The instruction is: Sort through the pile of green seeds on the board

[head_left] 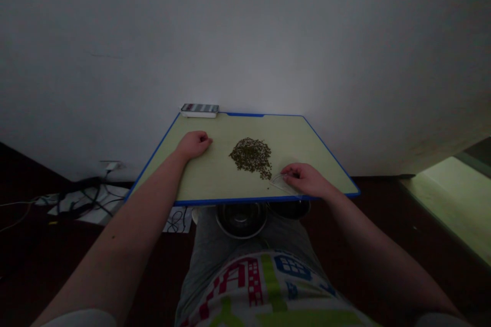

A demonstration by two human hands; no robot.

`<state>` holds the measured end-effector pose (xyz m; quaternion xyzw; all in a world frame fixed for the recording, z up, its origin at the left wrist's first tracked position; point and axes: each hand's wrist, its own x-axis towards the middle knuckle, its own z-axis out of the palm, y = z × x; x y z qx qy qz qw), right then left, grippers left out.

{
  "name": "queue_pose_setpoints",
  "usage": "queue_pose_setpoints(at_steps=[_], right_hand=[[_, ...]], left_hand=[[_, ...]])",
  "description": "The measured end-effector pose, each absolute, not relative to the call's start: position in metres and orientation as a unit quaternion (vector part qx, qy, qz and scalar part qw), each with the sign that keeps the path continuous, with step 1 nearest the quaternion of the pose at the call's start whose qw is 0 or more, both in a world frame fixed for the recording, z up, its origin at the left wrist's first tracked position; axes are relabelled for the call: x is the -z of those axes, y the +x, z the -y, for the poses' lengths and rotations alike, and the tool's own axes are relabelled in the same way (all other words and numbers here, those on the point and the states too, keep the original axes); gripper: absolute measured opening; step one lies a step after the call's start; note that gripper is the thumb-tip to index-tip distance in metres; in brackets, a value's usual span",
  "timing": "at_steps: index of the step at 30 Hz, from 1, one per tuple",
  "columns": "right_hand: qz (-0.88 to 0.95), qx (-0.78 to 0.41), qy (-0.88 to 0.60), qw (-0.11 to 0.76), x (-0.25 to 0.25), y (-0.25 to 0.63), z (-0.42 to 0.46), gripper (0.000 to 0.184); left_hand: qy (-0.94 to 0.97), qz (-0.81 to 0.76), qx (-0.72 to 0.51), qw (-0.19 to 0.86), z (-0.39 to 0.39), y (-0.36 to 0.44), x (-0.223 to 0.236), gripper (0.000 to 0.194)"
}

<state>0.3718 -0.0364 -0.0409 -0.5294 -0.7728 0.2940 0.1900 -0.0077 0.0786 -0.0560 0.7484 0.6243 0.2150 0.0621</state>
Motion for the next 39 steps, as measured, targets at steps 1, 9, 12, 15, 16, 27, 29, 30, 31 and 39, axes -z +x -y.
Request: queue_pose_setpoints(at_steps=[1, 9, 12, 15, 16, 27, 29, 30, 31, 39], right_hand=[[0.771, -0.297, -0.529, 0.194, 0.041, 0.372, 0.035, 0.029], [0.756, -0.299, -0.54, 0.218, 0.05, 0.372, 0.024, 0.029], [0.744, -0.298, -0.549, 0.239, 0.054, 0.372, 0.021, 0.028], [0.731, -0.297, -0.557, 0.259, 0.055, 0.373, 0.021, 0.028], [0.729, -0.296, -0.558, 0.264, 0.055, 0.374, 0.021, 0.028], [0.655, -0.383, -0.549, 0.351, 0.049, 0.382, 0.029, 0.033], [0.652, -0.384, -0.547, 0.358, 0.049, 0.382, 0.034, 0.034], [0.656, -0.383, -0.545, 0.354, 0.049, 0.382, 0.037, 0.034], [0.664, -0.38, -0.543, 0.346, 0.049, 0.382, 0.041, 0.034], [0.737, -0.268, -0.569, 0.248, 0.046, 0.365, 0.057, 0.025]], left_hand=[[0.747, -0.625, -0.216, 0.061, -0.079, -0.008, 0.056, 0.035], [0.746, -0.628, -0.212, 0.062, -0.08, -0.008, 0.056, 0.035], [0.746, -0.627, -0.213, 0.065, -0.078, -0.008, 0.055, 0.034], [0.748, -0.625, -0.213, 0.066, -0.077, -0.007, 0.055, 0.034], [0.75, -0.623, -0.213, 0.067, -0.077, -0.007, 0.055, 0.034], [0.747, -0.632, -0.199, 0.055, -0.076, -0.005, 0.056, 0.035], [0.749, -0.63, -0.199, 0.051, -0.076, -0.005, 0.056, 0.035], [0.748, -0.63, -0.203, 0.048, -0.075, -0.005, 0.056, 0.034], [0.748, -0.63, -0.204, 0.047, -0.075, -0.005, 0.055, 0.034], [0.752, -0.625, -0.203, 0.05, -0.075, -0.006, 0.055, 0.037]])
